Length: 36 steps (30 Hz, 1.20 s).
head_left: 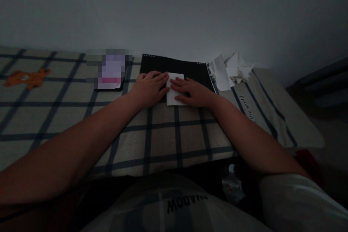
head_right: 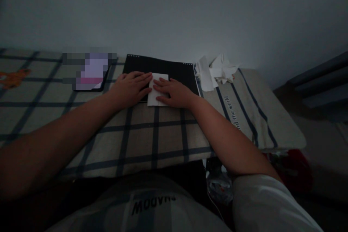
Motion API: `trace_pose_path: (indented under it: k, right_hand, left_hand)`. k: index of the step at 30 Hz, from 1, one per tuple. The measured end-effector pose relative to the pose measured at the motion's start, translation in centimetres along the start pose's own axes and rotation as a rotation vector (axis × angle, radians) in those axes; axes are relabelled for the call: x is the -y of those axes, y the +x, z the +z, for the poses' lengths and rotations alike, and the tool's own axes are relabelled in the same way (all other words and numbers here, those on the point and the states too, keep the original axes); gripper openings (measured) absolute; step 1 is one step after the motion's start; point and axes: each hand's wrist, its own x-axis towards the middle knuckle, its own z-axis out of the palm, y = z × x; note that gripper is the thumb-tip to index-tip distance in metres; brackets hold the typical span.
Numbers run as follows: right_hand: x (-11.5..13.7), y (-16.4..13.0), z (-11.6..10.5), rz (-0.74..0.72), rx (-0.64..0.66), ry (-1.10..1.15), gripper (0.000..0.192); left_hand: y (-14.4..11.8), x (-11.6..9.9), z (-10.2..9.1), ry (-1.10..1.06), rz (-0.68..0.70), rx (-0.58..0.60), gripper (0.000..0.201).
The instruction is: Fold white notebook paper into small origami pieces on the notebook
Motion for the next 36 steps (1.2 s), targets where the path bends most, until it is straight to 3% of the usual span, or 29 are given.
trace_pose_path:
  k: [13, 23, 36]
  right_hand:
    - [-0.2, -0.1, 0.2, 0.001, -0.021, 0.013, 0.058]
    - [0.0, -0.1, 0.2, 0.012, -0.017, -0.017, 0.063]
    - [-0.2, -0.1, 0.1, 0.006, -0.002, 0.034, 0.062]
  left_hand:
    - [0.0, 0.6, -0.1, -0.015, 0.066, -0.004, 0.053]
    - [-0.7, 0.6, -0.5, -0.01, 0.077, 0.063, 0.063]
    - [-0.8, -0.3, -1.8, 0.063, 0.182, 0.132, 0.049]
